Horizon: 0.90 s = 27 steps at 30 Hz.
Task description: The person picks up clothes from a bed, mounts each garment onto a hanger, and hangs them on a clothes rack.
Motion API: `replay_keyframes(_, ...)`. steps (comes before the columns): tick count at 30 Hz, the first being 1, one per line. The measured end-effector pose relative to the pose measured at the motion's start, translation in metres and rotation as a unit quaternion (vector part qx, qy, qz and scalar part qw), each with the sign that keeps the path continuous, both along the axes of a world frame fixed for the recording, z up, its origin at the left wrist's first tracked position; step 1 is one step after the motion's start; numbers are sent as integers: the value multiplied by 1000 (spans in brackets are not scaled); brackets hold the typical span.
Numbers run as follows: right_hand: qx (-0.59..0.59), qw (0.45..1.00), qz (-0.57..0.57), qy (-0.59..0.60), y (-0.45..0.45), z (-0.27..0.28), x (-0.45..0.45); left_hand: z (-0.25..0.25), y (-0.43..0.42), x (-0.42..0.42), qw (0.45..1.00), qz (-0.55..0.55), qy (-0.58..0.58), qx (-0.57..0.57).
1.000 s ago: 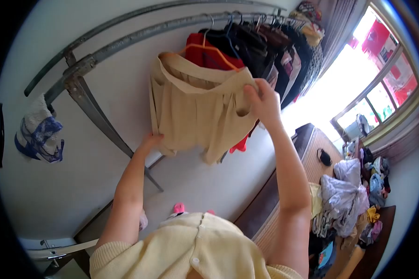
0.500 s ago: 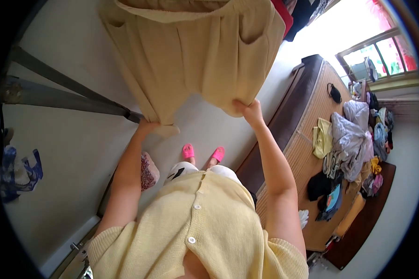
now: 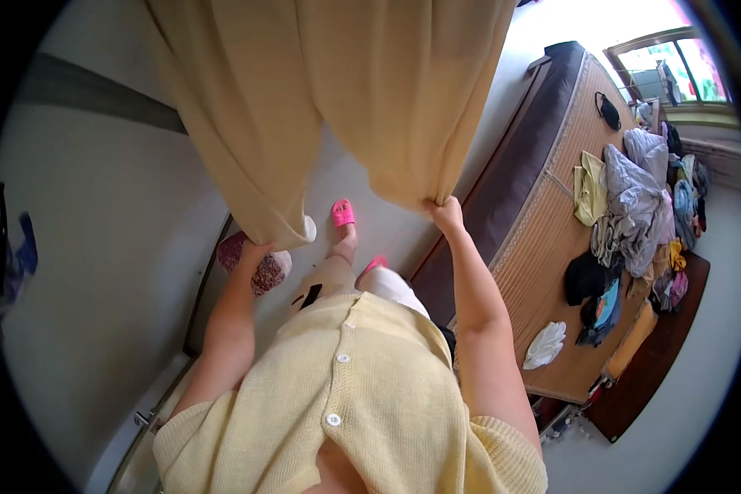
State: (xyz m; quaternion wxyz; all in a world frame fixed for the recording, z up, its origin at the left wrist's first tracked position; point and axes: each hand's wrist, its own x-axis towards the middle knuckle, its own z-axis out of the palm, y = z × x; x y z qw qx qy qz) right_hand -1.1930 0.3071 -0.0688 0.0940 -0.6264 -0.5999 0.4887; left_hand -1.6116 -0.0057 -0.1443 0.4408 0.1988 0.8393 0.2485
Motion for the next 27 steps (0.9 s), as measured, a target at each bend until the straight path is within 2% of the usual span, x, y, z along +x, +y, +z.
replay_keyframes(2,-27,1000,5,-7,-23,-6,13,-1,-31,6,998,-28,50,-25)
replay_keyframes(8,-91,995,-10,41,-116,-28,66,18,-102,45,981,156,-80,82)
replay_keyframes(12,-81,991,-43,96,-177,-29,104,41,-127,70,943,270,-95,168)
replay_keyframes(14,-58,982,-69,167,-203,-28,118,67,-131,84,919,324,-94,203)
replay_keyframes(17,-3,972,-59,229,-234,-16,126,80,-155,93,968,183,-38,167)
replay_keyframes(19,11,982,18,186,-251,-19,139,38,-190,78,998,21,31,54)
replay_keyframes(20,5,995,45,94,-258,-19,146,19,-208,74,996,-60,67,-6)
replay_keyframes(22,75,990,103,-58,-270,-27,162,10,-237,86,998,19,-2,64)
replay_keyframes(24,31,988,62,-139,-282,-35,179,7,-261,92,998,-19,54,12)
replay_keyframes(27,-54,981,18,-183,-299,-46,210,2,-303,114,995,96,21,13)
